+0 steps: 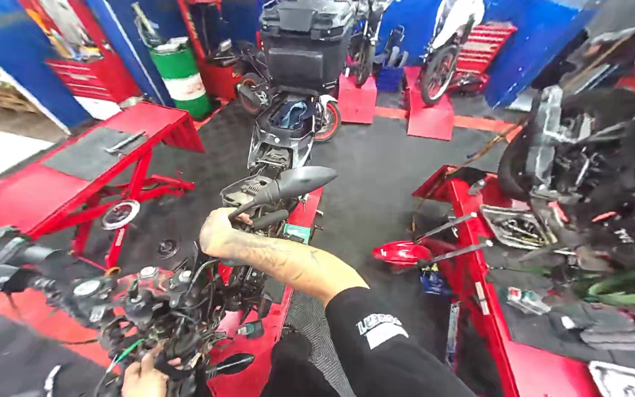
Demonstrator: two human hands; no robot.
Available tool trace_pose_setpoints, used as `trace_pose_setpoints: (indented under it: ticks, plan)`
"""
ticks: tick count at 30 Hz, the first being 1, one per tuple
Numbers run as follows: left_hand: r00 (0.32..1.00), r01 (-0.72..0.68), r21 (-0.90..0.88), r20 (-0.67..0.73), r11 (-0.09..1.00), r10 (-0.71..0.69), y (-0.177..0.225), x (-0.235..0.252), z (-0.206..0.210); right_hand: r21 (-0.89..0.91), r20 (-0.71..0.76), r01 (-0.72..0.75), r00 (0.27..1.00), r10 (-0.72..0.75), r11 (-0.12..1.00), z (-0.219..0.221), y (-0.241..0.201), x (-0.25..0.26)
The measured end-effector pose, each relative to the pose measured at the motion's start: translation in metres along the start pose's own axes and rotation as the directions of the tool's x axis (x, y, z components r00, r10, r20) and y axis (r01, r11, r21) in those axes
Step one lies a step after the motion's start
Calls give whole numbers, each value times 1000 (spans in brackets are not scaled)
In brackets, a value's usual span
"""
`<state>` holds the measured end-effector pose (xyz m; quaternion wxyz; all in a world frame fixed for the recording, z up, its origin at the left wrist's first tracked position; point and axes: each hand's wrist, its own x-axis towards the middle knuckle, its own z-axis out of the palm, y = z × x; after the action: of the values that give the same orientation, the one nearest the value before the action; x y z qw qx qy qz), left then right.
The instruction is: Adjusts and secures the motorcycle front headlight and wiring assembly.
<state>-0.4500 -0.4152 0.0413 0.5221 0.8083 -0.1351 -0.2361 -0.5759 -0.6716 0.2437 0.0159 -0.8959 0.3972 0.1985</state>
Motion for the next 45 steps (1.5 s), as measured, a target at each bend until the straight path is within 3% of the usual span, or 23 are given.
trace_pose_setpoints:
  ticks: [6, 12, 18, 25, 32, 35, 39, 45]
  plan:
    - [999, 18, 25, -33, 1000, -17, -1, 2, 2, 54, 18, 12, 1000, -13, 998, -4, 6, 7]
    - [998, -15, 6, -53, 1000, 16, -8, 4, 5, 133, -87, 241, 969, -231, 961, -16, 34, -4]
    - [998, -28, 45, -46, 999, 30, -3, -2, 4, 26, 39, 185, 982, -186, 982, -22, 29, -4]
    - [996, -67, 114, -49, 991, 73, 1, -2, 8, 275, -72, 142, 989, -127, 951, -8, 34, -11]
    - [993, 115, 170, -31, 979, -112, 8, 0, -8, -132, 109, 42, 994, -27, 990, 6, 20, 48]
    - [992, 125, 124, 11, 984, -127, 6, 0, -5, -270, 218, 32, 976, 29, 962, 4, 19, 52]
    - [992, 124, 112, 5, 986, -125, 8, -5, -10, -405, 256, 49, 965, 62, 913, 6, 14, 57]
    - [996, 84, 120, 27, 989, -87, 5, -7, -11, -499, 318, 75, 943, 102, 864, 8, 16, 75]
